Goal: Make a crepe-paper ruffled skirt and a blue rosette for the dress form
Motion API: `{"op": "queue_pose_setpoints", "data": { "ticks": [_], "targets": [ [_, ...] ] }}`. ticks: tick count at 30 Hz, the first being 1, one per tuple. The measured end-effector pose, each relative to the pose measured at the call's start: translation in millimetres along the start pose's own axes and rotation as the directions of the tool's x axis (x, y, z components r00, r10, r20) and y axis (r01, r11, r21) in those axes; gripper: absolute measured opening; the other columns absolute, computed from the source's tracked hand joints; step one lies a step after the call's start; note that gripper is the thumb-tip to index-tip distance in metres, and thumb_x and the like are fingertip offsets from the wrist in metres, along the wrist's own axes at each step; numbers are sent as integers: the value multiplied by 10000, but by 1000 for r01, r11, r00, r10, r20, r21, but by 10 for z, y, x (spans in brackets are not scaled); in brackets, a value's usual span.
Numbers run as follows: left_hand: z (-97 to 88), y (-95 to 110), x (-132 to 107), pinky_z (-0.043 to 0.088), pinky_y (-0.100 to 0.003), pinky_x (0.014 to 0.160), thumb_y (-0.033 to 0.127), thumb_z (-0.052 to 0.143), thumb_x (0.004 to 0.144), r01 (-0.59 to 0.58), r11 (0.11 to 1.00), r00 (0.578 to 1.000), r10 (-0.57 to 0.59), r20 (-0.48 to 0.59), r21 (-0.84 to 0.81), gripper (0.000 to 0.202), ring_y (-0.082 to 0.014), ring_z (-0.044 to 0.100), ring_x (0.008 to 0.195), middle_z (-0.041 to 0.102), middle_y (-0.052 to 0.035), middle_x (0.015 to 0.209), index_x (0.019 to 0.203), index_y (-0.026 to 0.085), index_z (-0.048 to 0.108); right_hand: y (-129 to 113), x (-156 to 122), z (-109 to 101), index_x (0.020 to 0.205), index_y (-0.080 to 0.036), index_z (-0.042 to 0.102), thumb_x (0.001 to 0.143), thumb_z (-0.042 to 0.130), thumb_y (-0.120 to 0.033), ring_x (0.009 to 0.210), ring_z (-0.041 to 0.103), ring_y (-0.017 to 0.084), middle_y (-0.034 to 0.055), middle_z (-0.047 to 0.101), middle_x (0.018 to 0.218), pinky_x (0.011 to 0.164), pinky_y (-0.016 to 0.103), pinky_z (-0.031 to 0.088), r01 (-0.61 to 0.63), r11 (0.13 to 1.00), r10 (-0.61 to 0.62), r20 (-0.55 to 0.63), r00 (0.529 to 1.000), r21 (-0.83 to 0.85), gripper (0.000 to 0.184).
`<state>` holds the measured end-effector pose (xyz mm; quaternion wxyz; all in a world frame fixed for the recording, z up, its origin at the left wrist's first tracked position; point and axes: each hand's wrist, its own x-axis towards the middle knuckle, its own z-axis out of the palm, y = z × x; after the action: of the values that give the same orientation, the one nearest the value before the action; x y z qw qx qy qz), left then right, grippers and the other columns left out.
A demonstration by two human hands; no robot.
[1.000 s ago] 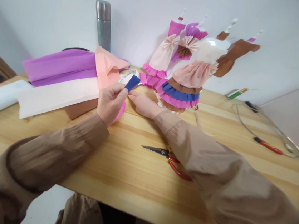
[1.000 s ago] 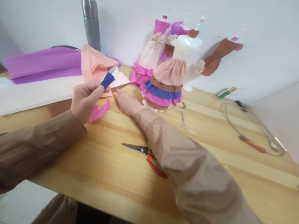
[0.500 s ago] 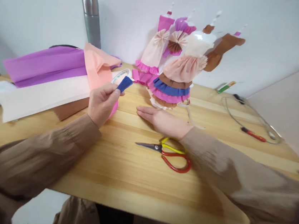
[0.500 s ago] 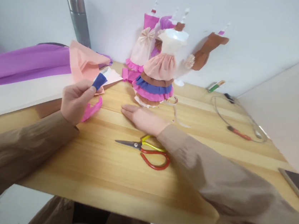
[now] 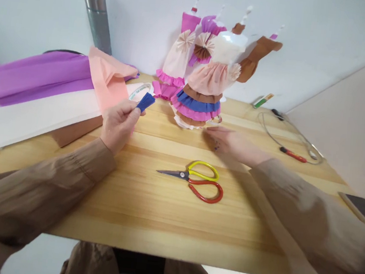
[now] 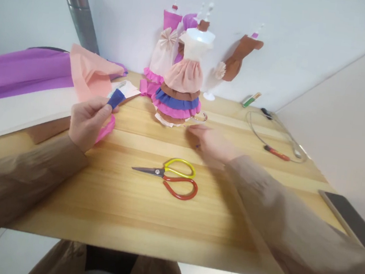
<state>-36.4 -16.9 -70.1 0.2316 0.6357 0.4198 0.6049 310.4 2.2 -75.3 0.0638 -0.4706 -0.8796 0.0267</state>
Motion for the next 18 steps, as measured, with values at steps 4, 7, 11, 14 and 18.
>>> {"op": "queue_pose_setpoints", "data": {
  "ticks": [4, 7, 11, 14, 18],
  "targets": [
    [-14, -10, -15, 491, -314, 750, 211, 583, 827, 7, 1000, 1000, -7, 12, -1, 175, -173, 620, 755, 682, -30, 758, 712, 197, 714, -1, 231, 136, 1272, -166, 643, 788, 409, 1, 1272, 581, 290, 151, 602, 1387, 1050, 489, 502, 27, 999, -26, -35, 999, 24, 563],
    [-34, -6, -11, 491, -306, 766, 220, 578, 834, 3, 1000, 1000, -3, 6, -9, 182, -172, 625, 776, 681, -34, 769, 711, 191, 708, 16, 80, 123, 1245, -159, 658, 810, 452, -49, 1239, 597, 313, 175, 615, 1359, 1038, 514, 500, 32, 999, -32, -32, 999, 5, 494],
    [-44, -7, 18, 488, -307, 757, 226, 567, 842, 9, 1000, 1000, -9, -4, -13, 187, -173, 625, 780, 682, -38, 778, 712, 180, 693, -20, -277, -72, 885, -193, 743, 879, 489, -201, 967, 696, 276, 142, 721, 1106, 878, 423, 562, 43, 996, -37, 72, 997, -81, 255],
    [-51, 9, 45, 488, -312, 748, 210, 561, 836, 20, 1000, 1000, -20, -12, 10, 188, -174, 624, 767, 684, -40, 767, 699, 174, 685, -198, -340, -204, 786, -212, 722, 888, 466, -221, 775, 682, 231, 116, 715, 926, 686, 350, 535, -4, 990, 7, 27, 1000, -144, 276],
    [-79, 48, 85, 497, -322, 752, 200, 557, 840, -4, 1000, 998, 5, -67, 15, 195, -174, 620, 750, 670, -27, 728, 689, 180, 679, -682, -46, -236, 1048, -208, 700, 863, 527, -207, 781, 669, 227, 81, 720, 877, 697, 336, 514, -7, 999, 5, -74, 997, -34, 253]
  ]
}}
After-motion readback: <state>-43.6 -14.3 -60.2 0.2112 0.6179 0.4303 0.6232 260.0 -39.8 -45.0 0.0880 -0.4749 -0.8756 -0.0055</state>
